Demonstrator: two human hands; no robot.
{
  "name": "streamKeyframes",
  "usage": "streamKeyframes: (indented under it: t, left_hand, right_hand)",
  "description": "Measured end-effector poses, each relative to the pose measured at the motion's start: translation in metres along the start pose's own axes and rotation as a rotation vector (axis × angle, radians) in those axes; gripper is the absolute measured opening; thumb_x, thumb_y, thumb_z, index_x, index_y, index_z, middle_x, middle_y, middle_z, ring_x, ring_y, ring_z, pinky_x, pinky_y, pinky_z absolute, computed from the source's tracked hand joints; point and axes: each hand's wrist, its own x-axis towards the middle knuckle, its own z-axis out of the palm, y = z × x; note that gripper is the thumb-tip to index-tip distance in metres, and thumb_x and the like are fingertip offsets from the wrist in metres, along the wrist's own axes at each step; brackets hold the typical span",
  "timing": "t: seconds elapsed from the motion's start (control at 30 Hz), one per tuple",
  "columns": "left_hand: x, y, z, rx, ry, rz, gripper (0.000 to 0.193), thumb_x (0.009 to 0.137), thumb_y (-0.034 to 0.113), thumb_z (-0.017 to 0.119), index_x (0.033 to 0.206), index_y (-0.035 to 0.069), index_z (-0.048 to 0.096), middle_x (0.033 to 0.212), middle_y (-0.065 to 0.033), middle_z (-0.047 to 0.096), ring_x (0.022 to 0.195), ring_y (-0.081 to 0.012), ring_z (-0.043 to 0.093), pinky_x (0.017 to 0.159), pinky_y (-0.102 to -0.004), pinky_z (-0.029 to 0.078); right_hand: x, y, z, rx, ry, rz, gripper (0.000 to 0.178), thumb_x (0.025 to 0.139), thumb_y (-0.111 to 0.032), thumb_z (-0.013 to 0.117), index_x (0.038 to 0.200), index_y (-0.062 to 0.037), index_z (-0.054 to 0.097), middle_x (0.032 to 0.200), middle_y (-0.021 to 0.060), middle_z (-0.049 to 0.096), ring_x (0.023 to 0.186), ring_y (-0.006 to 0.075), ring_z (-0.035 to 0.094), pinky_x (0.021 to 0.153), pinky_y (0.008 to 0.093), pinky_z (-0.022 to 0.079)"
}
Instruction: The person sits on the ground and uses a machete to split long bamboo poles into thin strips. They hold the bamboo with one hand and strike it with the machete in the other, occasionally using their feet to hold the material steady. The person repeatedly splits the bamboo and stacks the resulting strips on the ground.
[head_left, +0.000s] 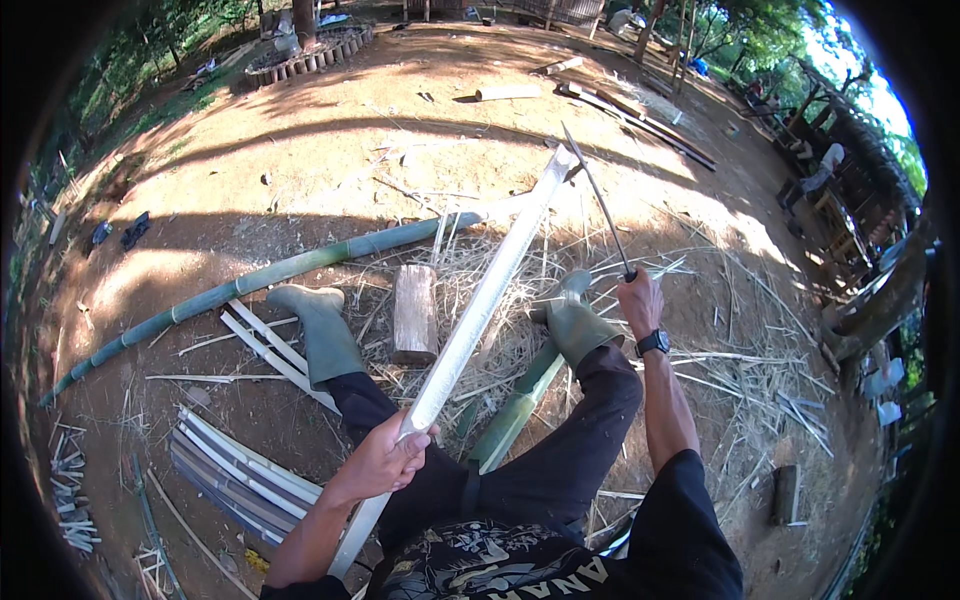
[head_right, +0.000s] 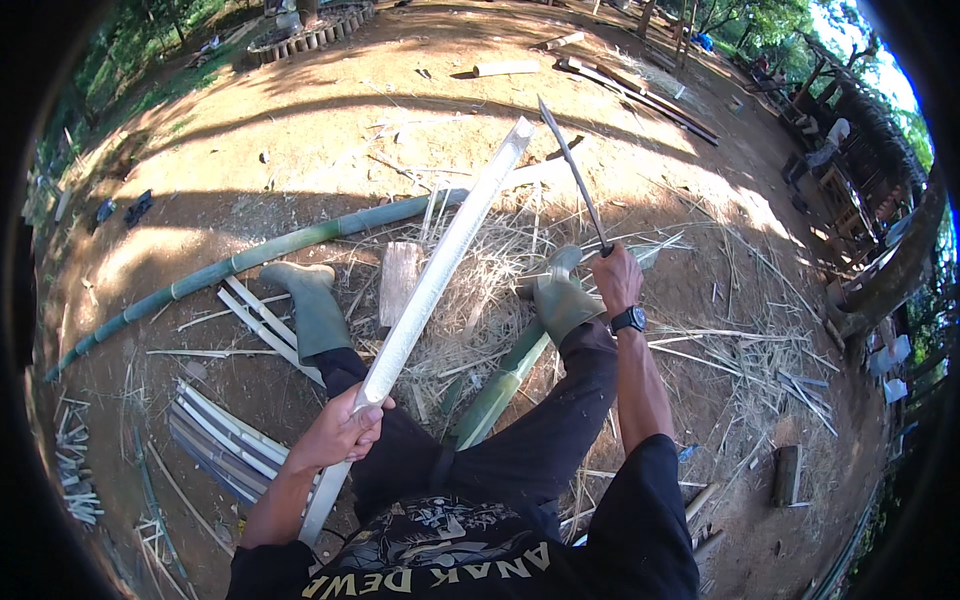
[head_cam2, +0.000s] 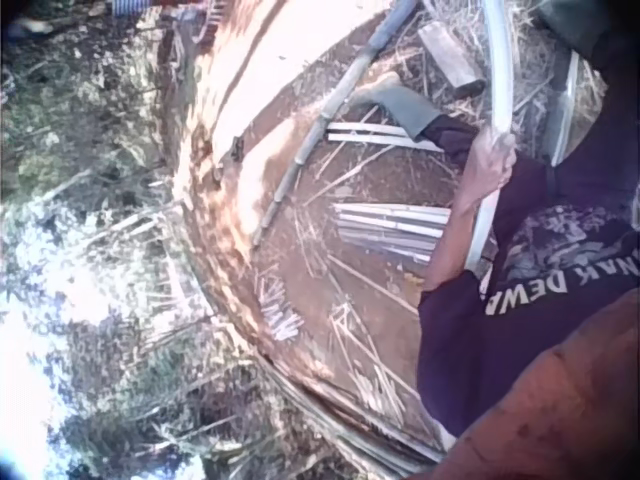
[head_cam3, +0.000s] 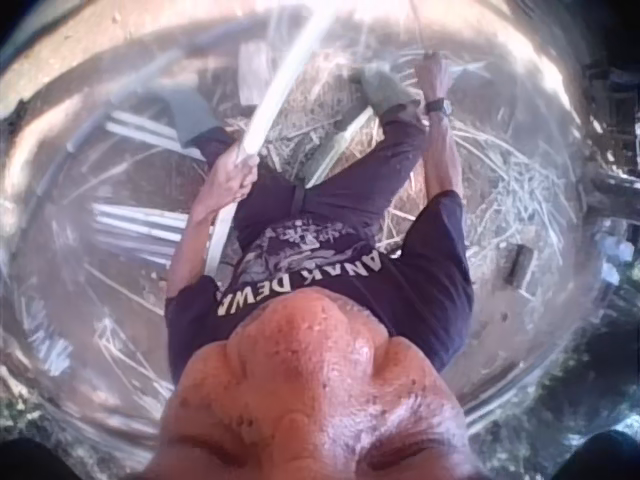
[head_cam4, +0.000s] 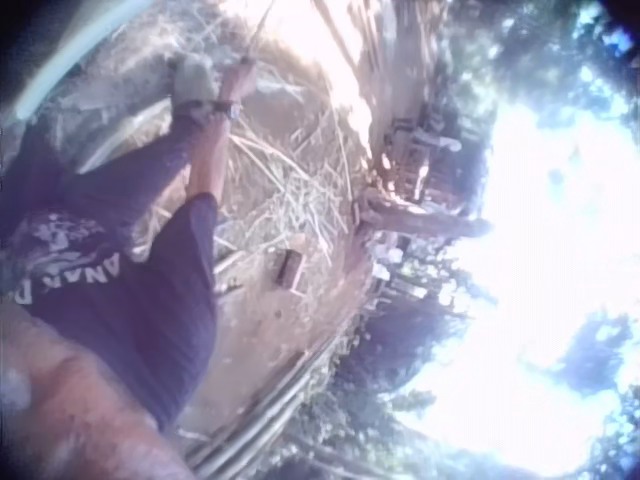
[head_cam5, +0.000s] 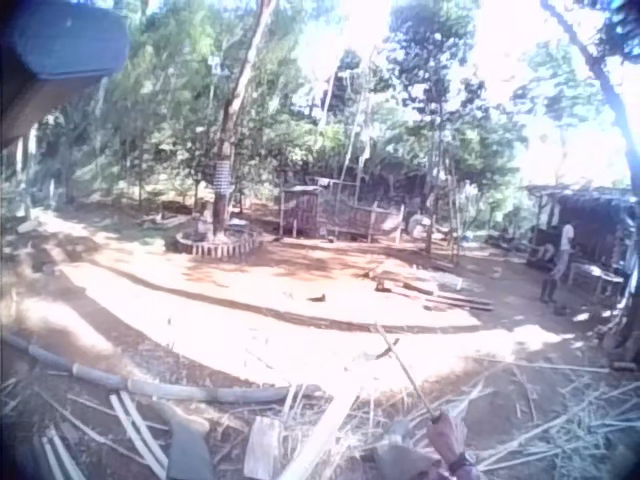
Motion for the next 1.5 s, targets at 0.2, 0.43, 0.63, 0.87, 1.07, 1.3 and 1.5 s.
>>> streamKeyframes:
  t: [0.2,0.43,0.63,0.87,1.07,1.3,1.5]
  left_hand:
    - [0.021,0.005,-0.012,-0.205,0.038,0.038,0.036,0.101,0.034,0.044,0.109,0.0,0.046,0.066,-0.003,0.045,0.041,-0.008,0.043,0.036,-0.0229,0.038]
    - [0.039,0.007,-0.01,-0.304,0.026,0.058,0.032,0.102,0.033,0.044,0.105,0.001,0.047,0.064,-0.002,0.044,0.039,-0.0084,0.041,0.034,-0.0222,0.035]
    - [0.024,0.015,-0.002,-0.202,0.087,0.031,0.031,0.101,0.033,0.046,0.105,0.002,0.046,0.063,-0.0007,0.043,0.04,-0.0061,0.039,0.035,-0.0205,0.034]
    - [0.016,0.011,-0.005,-0.177,0.059,0.034,0.033,0.101,0.034,0.045,0.104,0.001,0.045,0.064,-0.0008,0.043,0.04,-0.0061,0.04,0.035,-0.0214,0.035]
    - [0.007,-0.005,-0.007,-0.228,0.051,0.03,0.037,0.101,0.036,0.043,0.107,0.0,0.046,0.067,-0.003,0.045,0.047,-0.0099,0.048,0.037,-0.023,0.041]
    - [0.02,-0.002,-0.021,-0.436,0.113,0.139,0.04,0.103,0.038,0.035,0.114,0.002,0.048,0.062,-0.0023,0.042,0.043,-0.01,0.043,0.034,-0.0223,0.038]
    - [0.029,0.002,-0.012,-0.508,0.103,0.106,0.047,0.104,0.039,0.03,0.133,0.004,0.042,0.056,0.0002,0.037,0.037,-0.0075,0.035,0.032,-0.0209,0.03]
  right_hand:
    - [-0.059,-0.03,-0.028,0.133,-0.105,0.02,0.018,0.08,-0.018,0.059,0.085,-0.0008,0.058,0.069,0.0217,0.061,0.067,0.0413,0.06,0.06,0.0499,0.043]
    - [-0.114,-0.065,-0.031,0.139,-0.106,-0.721,0.023,0.066,-0.009,0.067,0.088,-0.0079,0.059,0.072,0.0095,0.059,0.063,0.0315,0.061,0.057,0.042,0.046]
    - [-0.076,-0.065,-0.031,0.058,-0.162,-0.426,0.018,0.072,-0.011,0.065,0.087,-0.0069,0.056,0.078,0.0128,0.062,0.065,0.034,0.062,0.057,0.0443,0.047]
    - [-0.088,-0.059,-0.031,0.092,-0.073,-0.557,0.016,0.077,-0.017,0.062,0.087,-0.0062,0.056,0.07,0.0176,0.061,0.065,0.0377,0.062,0.059,0.0487,0.045]
    - [-0.01,-0.02,-0.02,0.035,-0.015,-0.039,0.016,0.08,-0.016,0.058,0.087,-0.002,0.057,0.068,0.0205,0.061,0.065,0.0414,0.06,0.061,0.0504,0.044]
    - [-0.093,-0.047,-0.037,0.163,-0.072,-0.235,0.019,0.076,-0.015,0.065,0.089,-0.0026,0.059,0.072,0.0179,0.063,0.064,0.037,0.062,0.058,0.0452,0.046]
    - [-0.135,-0.067,-0.023,0.192,-0.15,-0.748,0.031,0.06,-0.011,0.073,0.088,-0.0101,0.06,0.075,0.0071,0.061,0.065,0.0289,0.061,0.061,0.0404,0.048]
